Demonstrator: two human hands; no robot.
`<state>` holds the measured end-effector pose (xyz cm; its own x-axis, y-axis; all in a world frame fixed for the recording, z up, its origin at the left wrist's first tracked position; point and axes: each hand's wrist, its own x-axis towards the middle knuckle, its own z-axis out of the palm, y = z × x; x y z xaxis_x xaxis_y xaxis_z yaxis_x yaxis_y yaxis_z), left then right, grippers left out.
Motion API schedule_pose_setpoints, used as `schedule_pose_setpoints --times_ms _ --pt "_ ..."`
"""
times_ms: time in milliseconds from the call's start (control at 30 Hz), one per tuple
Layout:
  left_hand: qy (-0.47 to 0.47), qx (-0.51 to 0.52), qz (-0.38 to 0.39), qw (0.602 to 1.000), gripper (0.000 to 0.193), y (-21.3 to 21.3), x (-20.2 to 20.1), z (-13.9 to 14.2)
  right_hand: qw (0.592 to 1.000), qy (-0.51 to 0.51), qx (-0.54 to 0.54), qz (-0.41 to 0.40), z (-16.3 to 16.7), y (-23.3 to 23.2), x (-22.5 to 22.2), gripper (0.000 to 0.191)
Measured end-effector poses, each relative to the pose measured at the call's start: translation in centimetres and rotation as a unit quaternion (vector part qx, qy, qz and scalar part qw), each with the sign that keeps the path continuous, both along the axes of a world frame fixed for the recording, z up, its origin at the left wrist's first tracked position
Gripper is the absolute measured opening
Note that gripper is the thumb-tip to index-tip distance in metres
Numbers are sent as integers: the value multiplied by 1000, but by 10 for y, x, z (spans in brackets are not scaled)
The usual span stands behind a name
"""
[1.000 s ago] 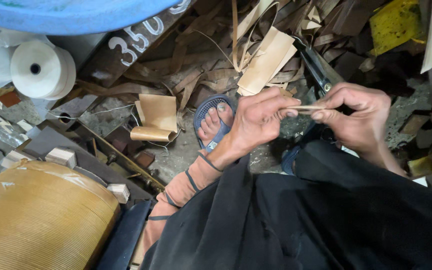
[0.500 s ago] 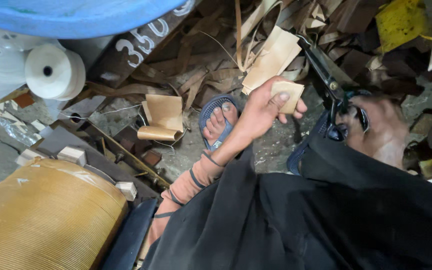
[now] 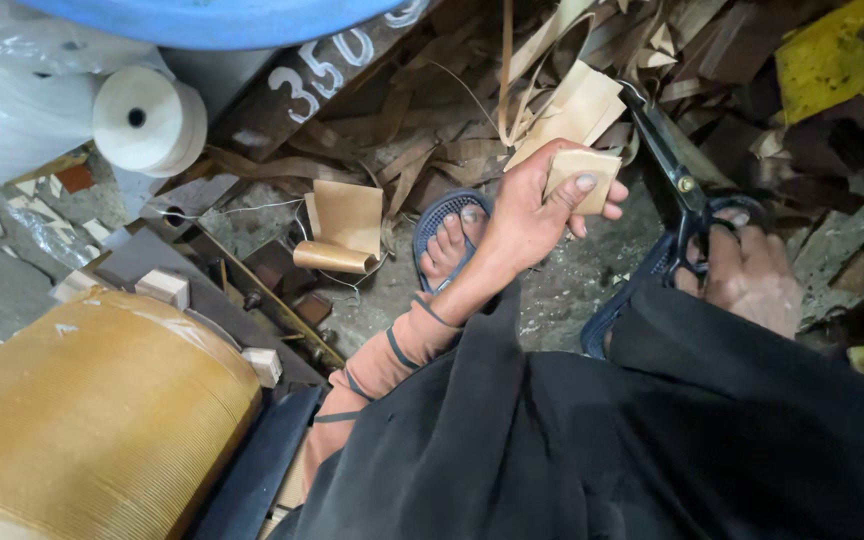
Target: The person sits and cuts strips of tan paper into small square pieces using scissors, then drops the cut squares into a large blue basin that gradually fills with finished pieces. They repeatedly fold, align, and trim the strips one piece at a time, letting scraps fall to the floor.
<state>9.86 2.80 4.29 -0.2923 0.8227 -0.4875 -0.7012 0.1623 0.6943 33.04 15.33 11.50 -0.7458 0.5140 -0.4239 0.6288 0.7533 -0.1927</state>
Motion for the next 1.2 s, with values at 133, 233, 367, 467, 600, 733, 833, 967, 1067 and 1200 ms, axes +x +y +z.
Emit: schedule_pose_setpoints --times_ms 133,233,367,467,600,733,833,967,1067,1200 --pt "-30 31 41 998 26 4 -3 -3 992 48 -117 -29 11 21 6 50" --pt "-1 32 56 998 30 6 -9 -1 981 59 -180 -44 19 29 15 52" --pt "-3 48 42 998 28 11 -19 5 978 58 -196 -43 16 21 19 54" --pt "-11 39 36 999 27 14 -24 10 974 62 -213 -42 11 17 19 56" --pt "-2 7 32 999 23 11 -29 14 965 67 -246 -61 13 21 21 60" --pt "21 -7 40 999 21 7 -30 11 953 70 -285 -80 14 24 19 63" --pt "25 -13 49 998 21 7 -26 6 939 71 -320 -101 12 25 17 66" --pt "8 82 81 993 21 12 -17 2 906 79 -388 -148 11 31 18 69" --pt "-37 29 43 998 22 17 -14 5 862 91 -458 -197 10 36 17 72" --pt "-16 46 44 998 21 21 -19 13 794 120 -541 -249 1 36 2 76"
